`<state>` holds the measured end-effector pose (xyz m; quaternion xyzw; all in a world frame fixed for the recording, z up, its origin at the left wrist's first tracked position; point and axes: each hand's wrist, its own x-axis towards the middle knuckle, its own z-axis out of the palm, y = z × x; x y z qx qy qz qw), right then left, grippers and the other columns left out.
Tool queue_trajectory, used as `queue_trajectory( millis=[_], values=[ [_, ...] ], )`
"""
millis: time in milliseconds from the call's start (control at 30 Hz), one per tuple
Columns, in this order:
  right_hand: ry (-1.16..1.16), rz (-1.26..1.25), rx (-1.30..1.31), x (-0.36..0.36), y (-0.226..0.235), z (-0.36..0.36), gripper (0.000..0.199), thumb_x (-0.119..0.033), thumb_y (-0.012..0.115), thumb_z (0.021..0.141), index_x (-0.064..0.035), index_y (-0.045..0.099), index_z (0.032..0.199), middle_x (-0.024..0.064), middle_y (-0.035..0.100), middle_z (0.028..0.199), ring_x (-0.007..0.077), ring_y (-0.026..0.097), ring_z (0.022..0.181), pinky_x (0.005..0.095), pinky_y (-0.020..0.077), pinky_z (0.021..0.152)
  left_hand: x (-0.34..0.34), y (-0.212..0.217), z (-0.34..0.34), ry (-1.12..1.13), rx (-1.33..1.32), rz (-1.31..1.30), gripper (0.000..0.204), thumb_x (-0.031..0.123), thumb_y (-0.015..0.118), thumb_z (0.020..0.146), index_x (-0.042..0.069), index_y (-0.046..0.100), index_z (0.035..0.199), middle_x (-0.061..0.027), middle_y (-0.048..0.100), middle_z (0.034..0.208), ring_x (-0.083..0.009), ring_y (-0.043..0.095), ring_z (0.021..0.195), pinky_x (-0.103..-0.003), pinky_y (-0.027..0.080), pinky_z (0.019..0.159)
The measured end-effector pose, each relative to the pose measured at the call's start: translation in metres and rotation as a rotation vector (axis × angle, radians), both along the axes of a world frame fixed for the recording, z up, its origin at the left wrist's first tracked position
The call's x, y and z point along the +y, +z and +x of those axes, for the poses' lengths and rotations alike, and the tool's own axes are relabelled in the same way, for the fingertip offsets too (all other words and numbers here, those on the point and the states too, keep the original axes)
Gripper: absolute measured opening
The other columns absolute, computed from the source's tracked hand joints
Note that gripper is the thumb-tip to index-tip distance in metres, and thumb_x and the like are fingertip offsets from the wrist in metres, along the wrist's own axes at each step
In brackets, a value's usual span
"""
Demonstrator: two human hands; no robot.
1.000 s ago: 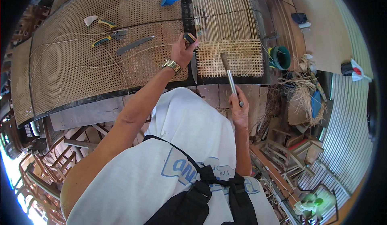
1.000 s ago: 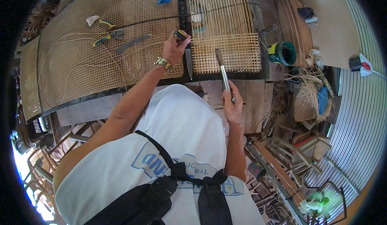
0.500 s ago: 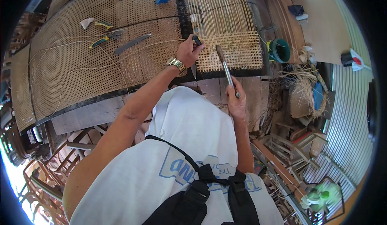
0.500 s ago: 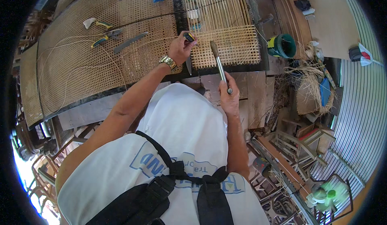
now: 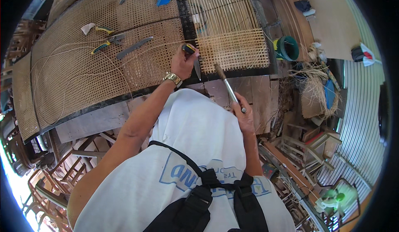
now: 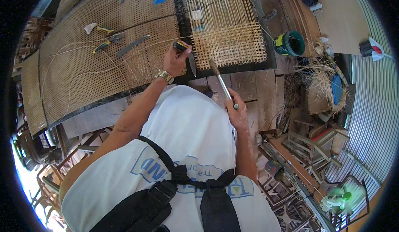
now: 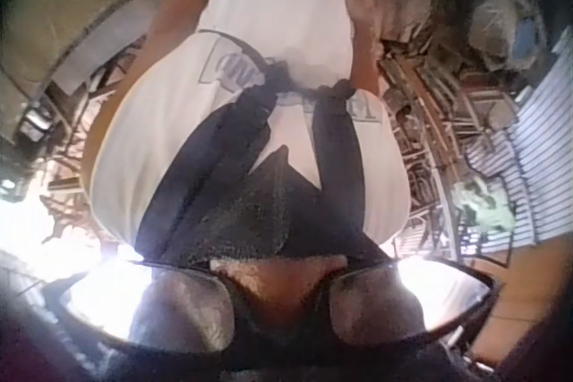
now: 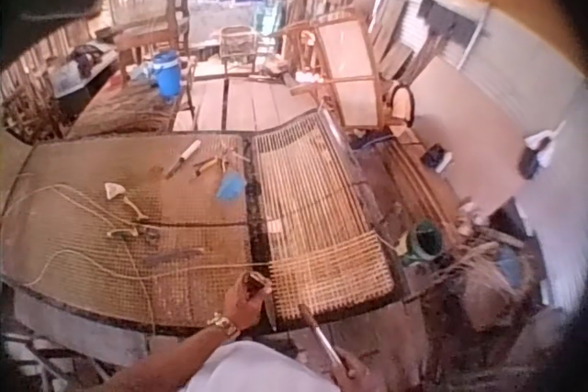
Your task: Repairing a woven rattan chair seat by weaving new strips through the frame and securing them.
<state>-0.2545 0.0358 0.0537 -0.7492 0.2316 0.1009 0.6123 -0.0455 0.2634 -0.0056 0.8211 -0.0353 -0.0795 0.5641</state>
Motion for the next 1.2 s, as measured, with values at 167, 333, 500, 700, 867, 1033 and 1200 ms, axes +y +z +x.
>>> queue_trajectory(
  millis=[167, 333, 500, 700, 867, 1033, 1200],
  values=[
    [-0.037, 0.102, 0.03, 0.015, 0.005, 0.001, 0.041, -0.018, 0.058, 0.101, -0.0003, 0.056, 0.138, -0.0009, 0.057, 0.081, 0.0058, 0.051, 0.072, 0.0226, 0.0436, 0.064, -0.01, -0.031, -0.013, 0.018, -0.068, -0.245, 0.023, 0.013, 0.072, 0.093, 0.005, 0.056, 0.109, -0.0066, 0.074, 0.095, -0.0149, 0.07, 0.08, -0.029, 0.054, 0.072],
    [-0.135, 0.055, -0.112, 0.011, -0.015, 0.003, 0.041, -0.018, 0.059, 0.101, -0.0016, 0.056, 0.138, -0.0026, 0.056, 0.079, 0.004, 0.048, 0.068, 0.0209, 0.041, 0.06, -0.016, -0.033, -0.013, 0.009, -0.061, -0.281, 0.026, 0.014, 0.073, 0.093, 0.006, 0.056, 0.111, -0.0066, 0.074, 0.092, -0.0152, 0.07, 0.077, -0.03, 0.053, 0.069],
    [-0.055, -0.002, -0.059, 0.003, -0.01, 0.017, 0.04, -0.019, 0.058, 0.102, 0.0003, 0.055, 0.137, 0.0014, 0.059, 0.084, 0.0075, 0.052, 0.075, 0.024, 0.0454, 0.066, -0.012, -0.03, 0.023, 0.107, -0.138, -0.019, 0.022, 0.022, 0.075, 0.091, 0.009, 0.062, 0.102, -0.006, 0.073, 0.083, -0.0186, 0.069, 0.07, -0.034, 0.053, 0.065],
    [-0.034, -0.032, -0.11, 0.008, -0.008, 0.031, 0.038, -0.017, 0.057, 0.102, -0.0005, 0.056, 0.136, 0.0032, 0.06, 0.088, 0.009, 0.054, 0.076, 0.0246, 0.0473, 0.069, -0.007, -0.014, 0.067, 0.115, -0.22, -0.134, 0.019, 0.022, 0.072, 0.093, 0.007, 0.063, 0.101, -0.0068, 0.073, 0.088, -0.0207, 0.071, 0.077, -0.035, 0.055, 0.071],
    [-0.14, 0.008, -0.146, -0.003, -0.025, 0.033, 0.036, -0.016, 0.057, 0.102, -0.0003, 0.057, 0.134, 0.0026, 0.06, 0.088, 0.0089, 0.054, 0.075, 0.0258, 0.048, 0.067, -0.013, -0.014, 0.077, 0.149, -0.233, -0.141, 0.023, 0.023, 0.073, 0.093, 0.007, 0.062, 0.105, -0.0076, 0.072, 0.09, -0.0204, 0.071, 0.079, -0.036, 0.056, 0.074],
    [-0.189, 0.055, -0.188, -0.006, -0.011, 0.041, 0.04, -0.018, 0.059, 0.102, -0.0003, 0.055, 0.138, -0.0019, 0.056, 0.081, 0.0033, 0.046, 0.066, 0.0191, 0.0367, 0.055, 0.011, -0.041, 0.074, 0.195, -0.102, -0.168, 0.023, 0.022, 0.071, 0.094, 0.007, 0.061, 0.108, -0.0074, 0.071, 0.087, -0.0187, 0.069, 0.077, -0.035, 0.055, 0.072],
    [-0.298, 0.292, -0.173, 0.005, -0.002, 0.053, 0.038, -0.017, 0.06, 0.102, -0.0023, 0.056, 0.137, -0.0012, 0.055, 0.079, 0.0033, 0.045, 0.065, 0.0186, 0.0359, 0.054, 0.084, -0.009, 0.031, 0.272, 0.164, -0.353, 0.028, 0.029, 0.069, 0.093, 0.006, 0.06, 0.107, -0.0098, 0.07, 0.083, -0.0217, 0.068, 0.074, -0.038, 0.054, 0.067]
  ],
)
